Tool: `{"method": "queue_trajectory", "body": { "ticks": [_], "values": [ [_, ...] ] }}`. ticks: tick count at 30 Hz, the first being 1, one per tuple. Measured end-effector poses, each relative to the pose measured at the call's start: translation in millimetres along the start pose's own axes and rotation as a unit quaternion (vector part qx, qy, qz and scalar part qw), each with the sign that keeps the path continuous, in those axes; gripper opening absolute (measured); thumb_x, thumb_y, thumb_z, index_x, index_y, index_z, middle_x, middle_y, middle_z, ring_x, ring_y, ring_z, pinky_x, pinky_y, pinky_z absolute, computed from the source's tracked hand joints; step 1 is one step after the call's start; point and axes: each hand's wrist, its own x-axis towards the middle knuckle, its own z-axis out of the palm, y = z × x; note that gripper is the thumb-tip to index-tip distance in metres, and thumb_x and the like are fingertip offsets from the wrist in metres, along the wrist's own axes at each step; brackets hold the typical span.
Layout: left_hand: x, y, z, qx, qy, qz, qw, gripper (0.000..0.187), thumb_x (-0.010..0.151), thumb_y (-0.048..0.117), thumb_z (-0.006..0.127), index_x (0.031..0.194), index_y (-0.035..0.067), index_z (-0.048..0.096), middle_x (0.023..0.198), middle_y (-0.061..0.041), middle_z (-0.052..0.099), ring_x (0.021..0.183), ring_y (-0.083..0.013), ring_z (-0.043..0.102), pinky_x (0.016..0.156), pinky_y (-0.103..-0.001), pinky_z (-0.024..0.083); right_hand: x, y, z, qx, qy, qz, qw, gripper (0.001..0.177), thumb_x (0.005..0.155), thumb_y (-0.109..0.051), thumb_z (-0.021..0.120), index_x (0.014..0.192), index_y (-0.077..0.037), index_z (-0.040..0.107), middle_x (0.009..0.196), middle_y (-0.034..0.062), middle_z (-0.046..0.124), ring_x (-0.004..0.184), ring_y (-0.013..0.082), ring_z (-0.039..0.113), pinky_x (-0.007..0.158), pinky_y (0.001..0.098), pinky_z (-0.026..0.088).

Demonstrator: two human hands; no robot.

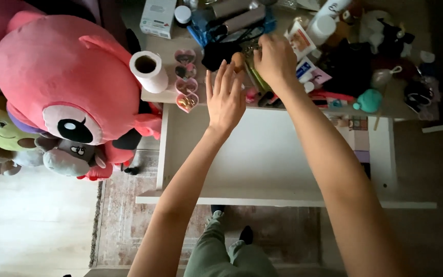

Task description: Organizing items in a dresser drawer and tidying the vanity surface.

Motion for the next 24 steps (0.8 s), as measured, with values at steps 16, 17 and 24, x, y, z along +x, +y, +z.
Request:
{"method": "queue_trajectory", "body": {
  "ticks": [16, 17, 24],
  "values": [
    [-89.7, 120.2, -3.7, 0.05, -0.013, 0.004, 0.999, 0.046, 0.093, 0.007, 0.064, 0.139, 0.01, 0.062, 0.156, -0.012, 0.049, 0.152, -0.0283, 0.038, 0.128, -0.06, 0.022, -210.7, -1.5, -85.1, 0.001, 0.264, -0.103, 0.959, 0.021, 0.097, 0.0, 0.067, 0.117, -0.001, 0.061, 0.121, 0.0149, 0.064, 0.115, 0.0386, 0.058, 0.099, 0.0522, 0.046],
    [-102.8, 130.0, -2.7, 0.052, -0.019, 0.001, 0.998, 0.046, 0.093, 0.008, 0.064, 0.14, 0.01, 0.061, 0.156, -0.011, 0.05, 0.152, -0.0279, 0.038, 0.128, -0.061, 0.022, -230.6, 3.0, -81.6, -0.009, 0.257, -0.094, 0.962, 0.024, 0.096, -0.001, 0.066, 0.119, -0.001, 0.061, 0.123, 0.0157, 0.064, 0.118, 0.0379, 0.058, 0.104, 0.0527, 0.045],
    [-179.3, 191.1, -10.9, 0.09, -0.062, -0.032, 0.993, 0.055, 0.094, 0.013, 0.062, 0.149, 0.011, 0.054, 0.157, -0.01, 0.048, 0.152, -0.0288, 0.037, 0.126, -0.063, 0.018, -355.2, 32.4, -60.3, -0.041, 0.159, -0.032, 0.986, 0.047, 0.094, -0.008, 0.067, 0.14, -0.002, 0.057, 0.148, 0.0155, 0.057, 0.144, 0.0336, 0.047, 0.124, 0.0612, 0.025]
  ]
}}
